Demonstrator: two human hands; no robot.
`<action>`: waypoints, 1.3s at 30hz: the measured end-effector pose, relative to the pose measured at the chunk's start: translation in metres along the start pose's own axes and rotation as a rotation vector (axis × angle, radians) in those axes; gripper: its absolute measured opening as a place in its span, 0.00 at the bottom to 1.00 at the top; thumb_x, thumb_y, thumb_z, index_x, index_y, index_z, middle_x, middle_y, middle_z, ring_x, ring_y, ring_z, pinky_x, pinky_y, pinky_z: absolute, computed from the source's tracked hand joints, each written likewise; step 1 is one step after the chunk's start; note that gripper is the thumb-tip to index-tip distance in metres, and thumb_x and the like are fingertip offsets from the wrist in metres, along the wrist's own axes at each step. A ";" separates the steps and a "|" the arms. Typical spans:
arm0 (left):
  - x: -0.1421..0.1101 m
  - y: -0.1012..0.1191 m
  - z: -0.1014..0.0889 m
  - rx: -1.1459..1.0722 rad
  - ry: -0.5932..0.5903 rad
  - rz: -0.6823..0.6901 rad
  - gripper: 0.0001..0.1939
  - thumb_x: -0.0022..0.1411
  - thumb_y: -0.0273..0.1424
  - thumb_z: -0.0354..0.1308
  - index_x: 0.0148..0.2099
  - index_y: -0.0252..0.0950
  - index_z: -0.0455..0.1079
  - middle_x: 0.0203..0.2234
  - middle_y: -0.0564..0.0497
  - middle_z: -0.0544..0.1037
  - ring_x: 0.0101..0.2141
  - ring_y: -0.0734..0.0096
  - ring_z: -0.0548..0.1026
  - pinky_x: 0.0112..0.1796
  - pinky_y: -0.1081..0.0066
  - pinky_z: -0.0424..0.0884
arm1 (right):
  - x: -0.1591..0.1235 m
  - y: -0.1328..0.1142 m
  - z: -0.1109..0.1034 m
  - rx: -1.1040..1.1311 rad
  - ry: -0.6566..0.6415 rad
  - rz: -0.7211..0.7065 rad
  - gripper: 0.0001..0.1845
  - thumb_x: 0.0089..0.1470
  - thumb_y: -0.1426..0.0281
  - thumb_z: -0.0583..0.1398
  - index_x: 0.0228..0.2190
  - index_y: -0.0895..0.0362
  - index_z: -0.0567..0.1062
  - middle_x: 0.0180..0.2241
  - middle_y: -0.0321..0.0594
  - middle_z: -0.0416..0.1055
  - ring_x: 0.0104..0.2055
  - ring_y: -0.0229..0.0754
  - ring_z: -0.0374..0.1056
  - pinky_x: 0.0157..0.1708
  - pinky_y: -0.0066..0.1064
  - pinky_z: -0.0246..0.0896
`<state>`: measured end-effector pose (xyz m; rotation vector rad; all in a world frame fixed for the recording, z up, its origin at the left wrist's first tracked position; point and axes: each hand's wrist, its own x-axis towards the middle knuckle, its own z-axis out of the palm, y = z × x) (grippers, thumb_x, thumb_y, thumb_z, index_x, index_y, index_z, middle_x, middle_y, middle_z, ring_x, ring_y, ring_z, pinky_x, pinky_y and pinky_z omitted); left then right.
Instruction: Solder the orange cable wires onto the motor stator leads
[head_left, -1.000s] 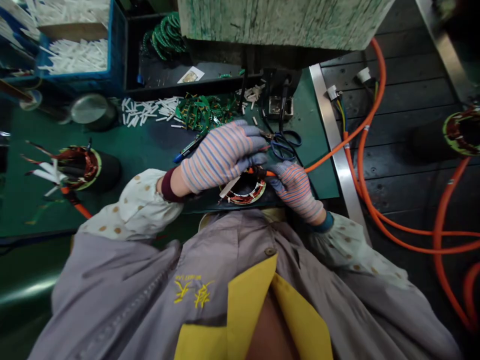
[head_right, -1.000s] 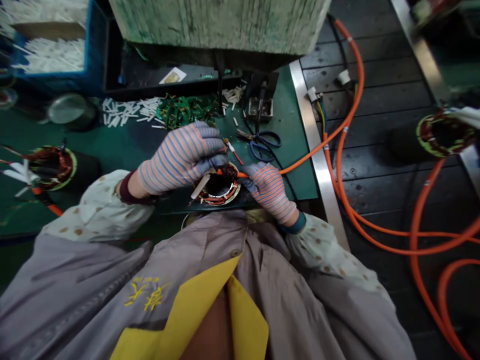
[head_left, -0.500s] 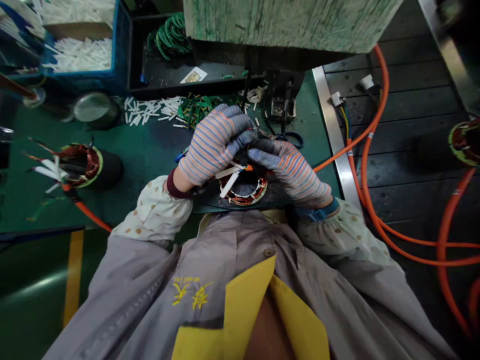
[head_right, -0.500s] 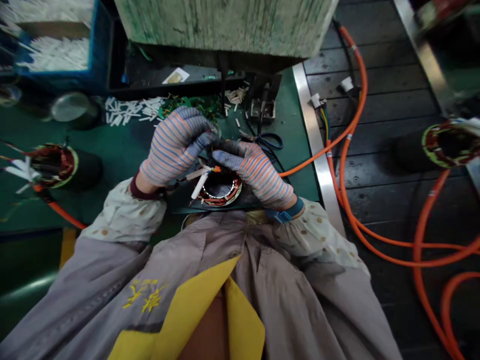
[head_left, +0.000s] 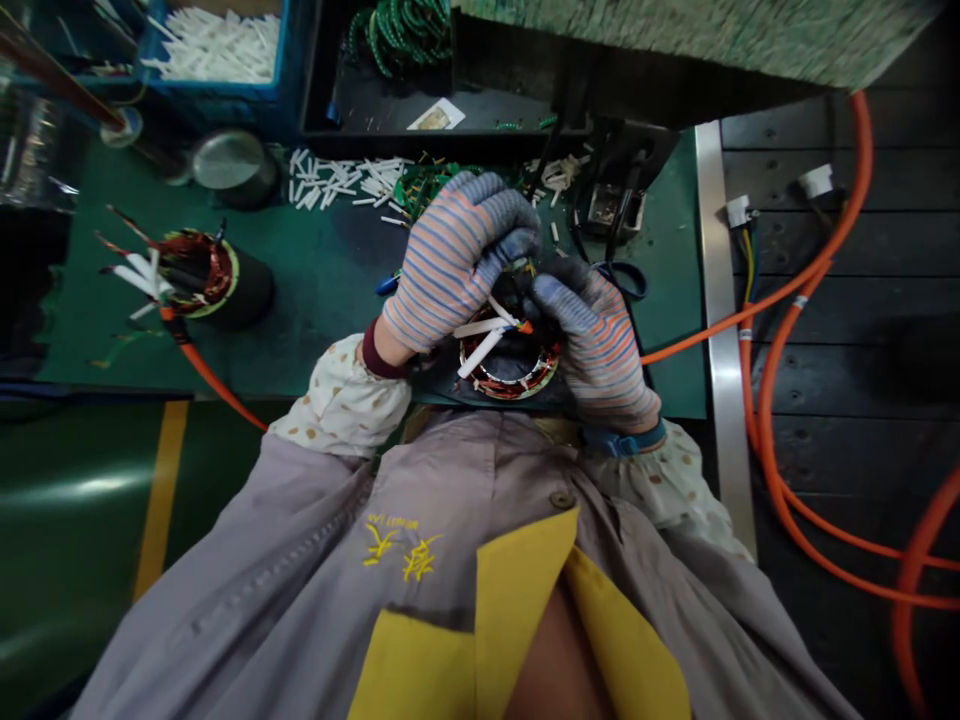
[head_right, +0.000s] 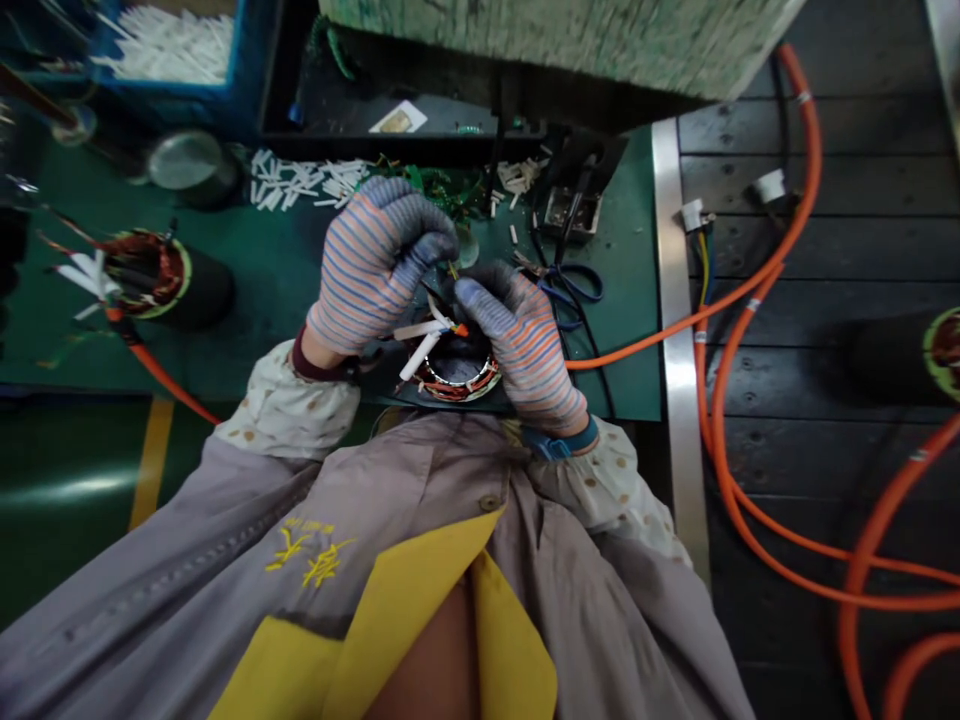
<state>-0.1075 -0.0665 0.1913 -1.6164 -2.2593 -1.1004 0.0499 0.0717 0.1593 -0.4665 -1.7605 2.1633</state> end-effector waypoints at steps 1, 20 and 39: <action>-0.002 -0.002 -0.007 0.015 0.046 0.000 0.23 0.88 0.50 0.50 0.50 0.46 0.83 0.45 0.42 0.86 0.51 0.45 0.84 0.61 0.45 0.79 | -0.001 0.002 -0.003 -0.005 0.001 0.000 0.23 0.62 0.46 0.78 0.37 0.49 0.81 0.34 0.33 0.78 0.43 0.45 0.78 0.45 0.37 0.80; -0.171 0.047 -0.030 0.583 -0.127 0.322 0.13 0.77 0.21 0.62 0.50 0.42 0.86 0.43 0.47 0.89 0.41 0.59 0.84 0.42 0.64 0.82 | -0.007 0.014 -0.017 -0.014 -0.033 -0.033 0.26 0.63 0.40 0.76 0.40 0.48 0.82 0.38 0.35 0.81 0.46 0.49 0.81 0.51 0.43 0.83; -0.137 0.063 -0.021 0.292 -0.183 -0.186 0.11 0.82 0.34 0.58 0.49 0.38 0.81 0.40 0.43 0.85 0.42 0.52 0.82 0.47 0.54 0.81 | -0.008 0.008 -0.017 0.008 0.027 -0.055 0.21 0.63 0.46 0.77 0.39 0.48 0.83 0.39 0.34 0.82 0.46 0.46 0.80 0.53 0.43 0.82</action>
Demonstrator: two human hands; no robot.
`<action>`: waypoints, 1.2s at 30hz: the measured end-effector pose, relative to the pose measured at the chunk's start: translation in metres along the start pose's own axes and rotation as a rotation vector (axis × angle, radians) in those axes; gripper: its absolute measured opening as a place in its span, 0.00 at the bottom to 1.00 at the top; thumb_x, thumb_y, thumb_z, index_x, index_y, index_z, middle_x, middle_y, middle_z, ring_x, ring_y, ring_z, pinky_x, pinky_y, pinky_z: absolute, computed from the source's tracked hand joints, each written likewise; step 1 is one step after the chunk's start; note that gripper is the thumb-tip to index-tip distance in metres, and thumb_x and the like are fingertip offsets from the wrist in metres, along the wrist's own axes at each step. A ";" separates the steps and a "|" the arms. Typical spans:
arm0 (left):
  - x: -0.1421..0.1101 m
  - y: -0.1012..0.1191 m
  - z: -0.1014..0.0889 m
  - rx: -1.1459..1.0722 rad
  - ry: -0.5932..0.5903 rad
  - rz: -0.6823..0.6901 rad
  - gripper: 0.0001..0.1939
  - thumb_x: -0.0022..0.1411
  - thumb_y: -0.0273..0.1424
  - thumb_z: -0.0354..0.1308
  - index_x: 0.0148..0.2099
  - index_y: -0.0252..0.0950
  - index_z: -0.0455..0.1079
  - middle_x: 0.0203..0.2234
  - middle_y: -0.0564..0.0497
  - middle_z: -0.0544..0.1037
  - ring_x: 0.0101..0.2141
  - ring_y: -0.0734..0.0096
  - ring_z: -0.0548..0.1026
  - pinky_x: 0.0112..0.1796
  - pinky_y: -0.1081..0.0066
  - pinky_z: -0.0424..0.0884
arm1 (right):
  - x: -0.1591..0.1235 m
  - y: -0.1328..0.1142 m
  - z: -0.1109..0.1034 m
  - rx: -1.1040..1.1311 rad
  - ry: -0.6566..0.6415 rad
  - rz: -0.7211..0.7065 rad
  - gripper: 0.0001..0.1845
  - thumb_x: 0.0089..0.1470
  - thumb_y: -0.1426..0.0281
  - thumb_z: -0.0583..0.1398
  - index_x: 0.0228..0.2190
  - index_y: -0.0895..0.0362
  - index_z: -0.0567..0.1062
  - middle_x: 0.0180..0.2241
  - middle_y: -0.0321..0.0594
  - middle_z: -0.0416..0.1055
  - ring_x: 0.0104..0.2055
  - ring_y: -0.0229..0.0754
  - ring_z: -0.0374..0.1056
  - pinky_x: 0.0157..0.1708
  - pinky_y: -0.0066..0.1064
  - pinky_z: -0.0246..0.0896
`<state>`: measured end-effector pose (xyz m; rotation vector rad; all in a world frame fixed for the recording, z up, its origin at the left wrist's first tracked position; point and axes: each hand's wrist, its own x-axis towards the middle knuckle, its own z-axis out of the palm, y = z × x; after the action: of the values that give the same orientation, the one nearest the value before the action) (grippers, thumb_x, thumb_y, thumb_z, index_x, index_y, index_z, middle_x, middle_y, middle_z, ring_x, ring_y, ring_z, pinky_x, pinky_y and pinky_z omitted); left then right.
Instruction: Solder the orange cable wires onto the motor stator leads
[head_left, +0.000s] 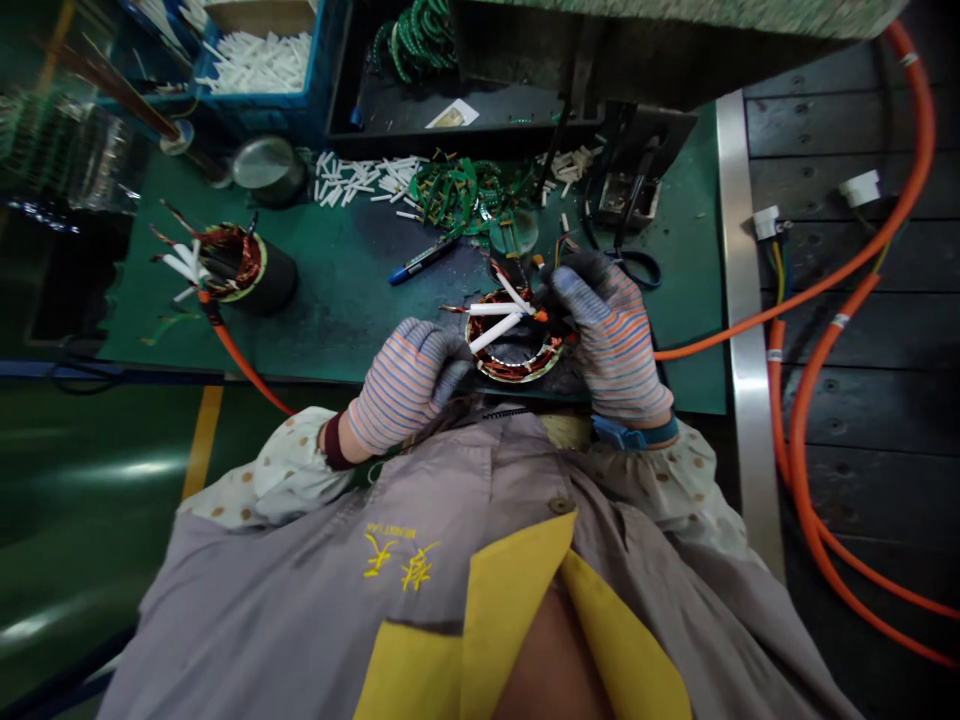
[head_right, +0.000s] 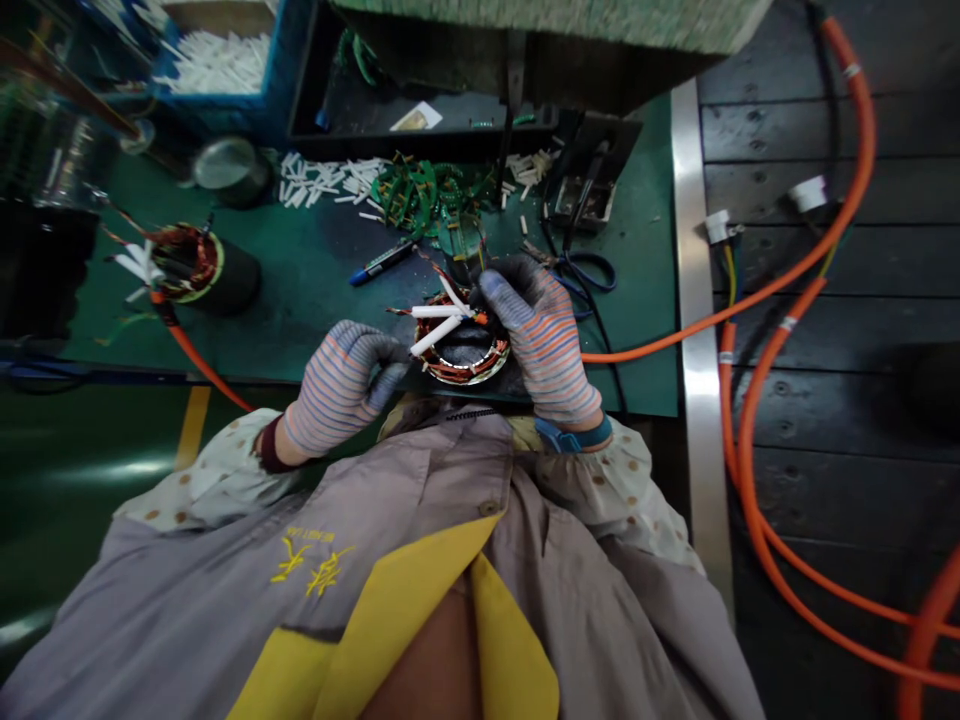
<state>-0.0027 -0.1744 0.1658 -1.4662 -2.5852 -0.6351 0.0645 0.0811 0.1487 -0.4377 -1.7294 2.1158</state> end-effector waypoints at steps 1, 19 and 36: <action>0.001 -0.001 -0.002 -0.077 0.034 -0.038 0.12 0.83 0.37 0.58 0.48 0.39 0.80 0.39 0.44 0.85 0.41 0.54 0.81 0.46 0.55 0.81 | 0.000 0.000 -0.001 0.000 -0.006 0.003 0.21 0.63 0.45 0.78 0.39 0.47 0.83 0.39 0.34 0.83 0.46 0.47 0.80 0.53 0.43 0.82; 0.121 -0.015 -0.009 -0.578 -0.011 -0.090 0.28 0.77 0.62 0.66 0.46 0.42 0.87 0.41 0.45 0.88 0.45 0.52 0.86 0.51 0.58 0.84 | 0.014 -0.014 0.015 0.108 -0.174 0.111 0.28 0.50 0.44 0.83 0.33 0.52 0.85 0.32 0.35 0.81 0.37 0.44 0.75 0.42 0.38 0.78; 0.118 -0.010 -0.006 -0.694 0.119 -0.217 0.21 0.82 0.56 0.65 0.57 0.45 0.80 0.46 0.48 0.90 0.44 0.56 0.89 0.47 0.61 0.87 | 0.012 -0.018 0.030 0.208 0.047 0.145 0.29 0.45 0.41 0.84 0.33 0.50 0.87 0.33 0.36 0.84 0.40 0.48 0.79 0.50 0.43 0.83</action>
<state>-0.0741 -0.0875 0.2023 -1.2150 -2.5644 -1.7205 0.0417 0.0635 0.1719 -0.5627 -1.4716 2.3377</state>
